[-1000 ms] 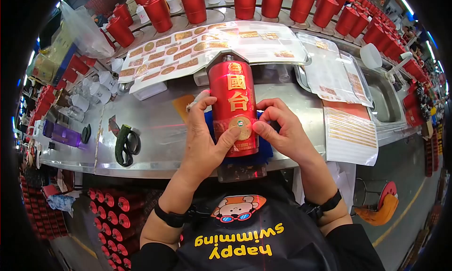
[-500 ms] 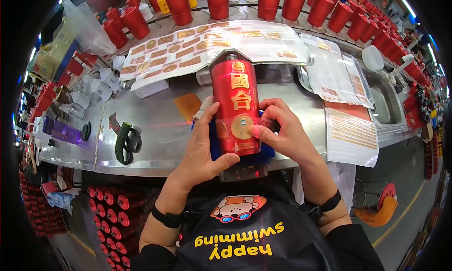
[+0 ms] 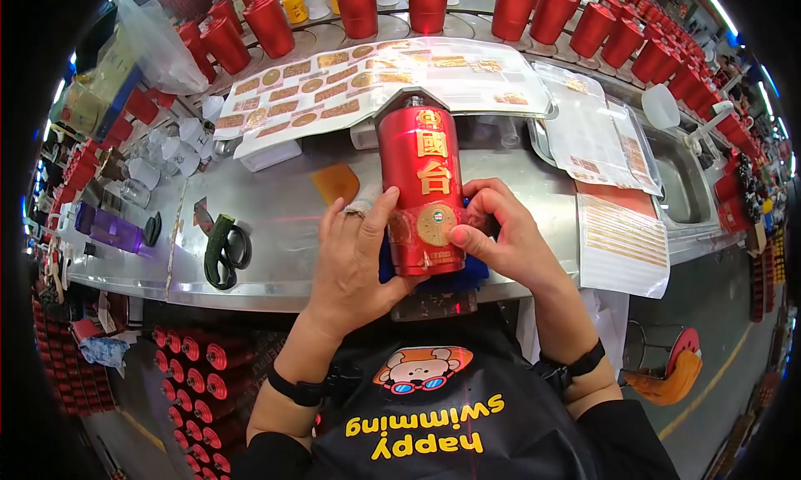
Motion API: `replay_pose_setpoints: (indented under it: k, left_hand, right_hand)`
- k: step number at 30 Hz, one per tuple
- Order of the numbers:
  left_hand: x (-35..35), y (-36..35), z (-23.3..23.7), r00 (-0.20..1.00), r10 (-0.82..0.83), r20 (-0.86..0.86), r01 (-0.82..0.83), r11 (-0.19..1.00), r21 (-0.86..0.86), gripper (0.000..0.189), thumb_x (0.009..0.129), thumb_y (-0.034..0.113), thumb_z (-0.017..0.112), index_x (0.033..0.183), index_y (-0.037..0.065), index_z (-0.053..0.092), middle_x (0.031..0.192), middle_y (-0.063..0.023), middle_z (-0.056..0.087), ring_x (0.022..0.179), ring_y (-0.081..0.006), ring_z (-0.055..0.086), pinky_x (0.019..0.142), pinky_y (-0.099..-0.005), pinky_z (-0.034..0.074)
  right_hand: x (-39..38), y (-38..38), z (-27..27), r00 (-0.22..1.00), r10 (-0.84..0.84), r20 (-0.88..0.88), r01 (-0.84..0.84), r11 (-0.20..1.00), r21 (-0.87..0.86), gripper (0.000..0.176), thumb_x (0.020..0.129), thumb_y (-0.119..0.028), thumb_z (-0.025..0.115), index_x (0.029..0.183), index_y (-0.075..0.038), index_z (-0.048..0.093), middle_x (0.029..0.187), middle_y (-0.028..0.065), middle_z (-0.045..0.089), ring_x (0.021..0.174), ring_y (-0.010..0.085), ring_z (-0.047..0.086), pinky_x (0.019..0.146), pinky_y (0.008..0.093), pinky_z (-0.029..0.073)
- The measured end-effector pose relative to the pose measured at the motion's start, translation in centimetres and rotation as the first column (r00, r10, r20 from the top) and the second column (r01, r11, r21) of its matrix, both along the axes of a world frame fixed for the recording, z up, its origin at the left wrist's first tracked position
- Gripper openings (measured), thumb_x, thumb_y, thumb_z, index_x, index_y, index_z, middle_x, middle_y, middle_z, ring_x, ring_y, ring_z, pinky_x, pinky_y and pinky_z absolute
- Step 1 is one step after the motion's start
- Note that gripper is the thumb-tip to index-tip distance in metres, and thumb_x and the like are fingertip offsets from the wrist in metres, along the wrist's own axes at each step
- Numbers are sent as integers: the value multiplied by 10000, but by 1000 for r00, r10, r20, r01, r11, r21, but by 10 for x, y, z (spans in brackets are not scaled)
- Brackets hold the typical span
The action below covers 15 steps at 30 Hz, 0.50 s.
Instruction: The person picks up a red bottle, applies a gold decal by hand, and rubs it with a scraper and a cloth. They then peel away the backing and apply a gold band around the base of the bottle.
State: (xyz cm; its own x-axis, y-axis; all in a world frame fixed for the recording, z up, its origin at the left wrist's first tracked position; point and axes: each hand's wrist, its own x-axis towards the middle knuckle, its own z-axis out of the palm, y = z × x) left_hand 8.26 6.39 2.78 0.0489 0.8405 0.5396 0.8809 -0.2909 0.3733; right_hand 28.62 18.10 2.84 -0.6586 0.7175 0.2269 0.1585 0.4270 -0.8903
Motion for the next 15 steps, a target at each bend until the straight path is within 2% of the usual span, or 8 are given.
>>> replay_pose_setpoints:
  k: [5, 8, 15]
  left_hand:
    - [0, -2, -2, 1000, 5, 10, -4, 1000, -28, 977, 631, 315, 839, 1449, 77, 362, 1112, -147, 572, 1045, -324, 548, 1073, -526, 286]
    - [1, -4, 3, 999, 27, -39, -30, 997, -71, 967, 630, 321, 857, 1428, 65, 374, 1274, -164, 561, 1133, -334, 552, 1091, -535, 278]
    - [2, -3, 5, 999, 20, -26, -21, 998, -54, 951, 631, 305, 849, 1426, 68, 384, 1287, -192, 538, 1174, -355, 522, 1076, -525, 295]
  right_hand:
    - [1, 1, -1, 1000, 10, 7, -10, 1000, -28, 422, 836, -360, 755, 835, -1, 533, 1069, 133, 528, 820, 175, 543, 732, 295, 479]
    - [1, 2, -3, 1000, 4, 10, -4, 999, -32, 433, 835, -370, 753, 833, 0, 528, 1075, 133, 529, 830, 179, 544, 735, 298, 479]
    - [0, 2, -2, 999, 6, 32, -6, 1000, -17, 447, 832, -388, 751, 831, -2, 525, 1072, 133, 532, 851, 191, 542, 741, 299, 475]
